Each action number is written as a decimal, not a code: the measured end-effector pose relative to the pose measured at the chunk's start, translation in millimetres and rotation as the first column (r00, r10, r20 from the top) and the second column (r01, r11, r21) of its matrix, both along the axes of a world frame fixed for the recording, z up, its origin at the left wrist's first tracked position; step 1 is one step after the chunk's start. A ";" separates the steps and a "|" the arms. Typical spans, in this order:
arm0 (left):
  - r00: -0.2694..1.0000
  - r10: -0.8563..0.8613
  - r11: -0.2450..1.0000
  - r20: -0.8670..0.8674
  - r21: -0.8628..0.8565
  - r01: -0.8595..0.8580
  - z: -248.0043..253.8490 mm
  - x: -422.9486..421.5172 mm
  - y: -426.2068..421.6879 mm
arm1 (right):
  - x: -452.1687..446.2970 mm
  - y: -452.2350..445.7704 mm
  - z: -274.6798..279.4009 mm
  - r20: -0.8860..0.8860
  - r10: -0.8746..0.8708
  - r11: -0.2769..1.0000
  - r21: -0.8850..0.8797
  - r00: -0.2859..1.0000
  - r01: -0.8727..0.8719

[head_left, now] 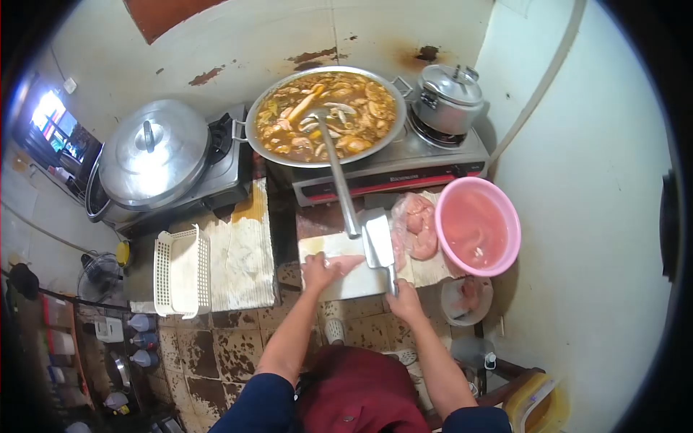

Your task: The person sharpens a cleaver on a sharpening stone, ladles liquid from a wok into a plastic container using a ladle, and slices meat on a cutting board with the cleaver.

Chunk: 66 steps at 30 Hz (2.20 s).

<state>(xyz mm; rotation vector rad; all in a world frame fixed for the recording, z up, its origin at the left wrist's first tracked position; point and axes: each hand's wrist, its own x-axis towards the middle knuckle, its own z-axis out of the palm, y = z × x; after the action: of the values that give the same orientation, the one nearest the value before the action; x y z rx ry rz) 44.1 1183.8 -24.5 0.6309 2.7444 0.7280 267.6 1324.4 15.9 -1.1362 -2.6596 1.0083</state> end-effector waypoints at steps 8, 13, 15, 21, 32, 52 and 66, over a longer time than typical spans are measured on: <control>0.938 -0.251 0.960 0.239 -0.060 0.273 28.0 2.4 -3.0 | -173.6 -12.2 165.3 -0.436 -0.155 0.974 -0.219 0.886 0.063; 0.802 -0.293 0.951 0.521 0.242 0.190 26.3 -20.4 -12.2 | -177.2 82.1 218.7 -0.156 -0.001 1.000 0.020 0.988 0.004; 0.698 -0.330 0.922 0.635 0.374 0.096 29.3 -21.2 -19.0 | -169.1 135.3 234.9 -0.078 0.093 0.972 0.225 0.993 -0.073; 0.398 -0.523 0.734 0.753 0.636 -0.238 52.6 -27.6 11.1 | -139.5 200.1 179.7 -0.454 0.036 0.689 0.657 0.890 0.307; 0.577 -0.292 0.885 0.763 0.444 -0.139 -29.9 -49.8 -2.4 | -60.9 -8.0 -30.8 0.230 -0.220 0.975 0.037 0.948 0.218; 0.973 -0.214 0.851 0.087 0.505 0.143 -46.9 -62.3 -11.4 | -89.5 -49.3 15.9 -0.138 -0.511 0.526 -0.831 0.849 0.181; 0.877 -0.455 0.890 -0.156 -0.076 0.449 -28.2 -48.6 -5.5 | -136.1 -53.6 -28.9 -0.141 -0.307 0.887 -0.401 0.941 0.229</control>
<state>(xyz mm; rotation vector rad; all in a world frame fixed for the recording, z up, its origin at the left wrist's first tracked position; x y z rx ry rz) -4.5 1178.3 -52.6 1.3226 2.5849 0.5267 131.5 1270.8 -12.9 -1.3394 -2.1277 1.5288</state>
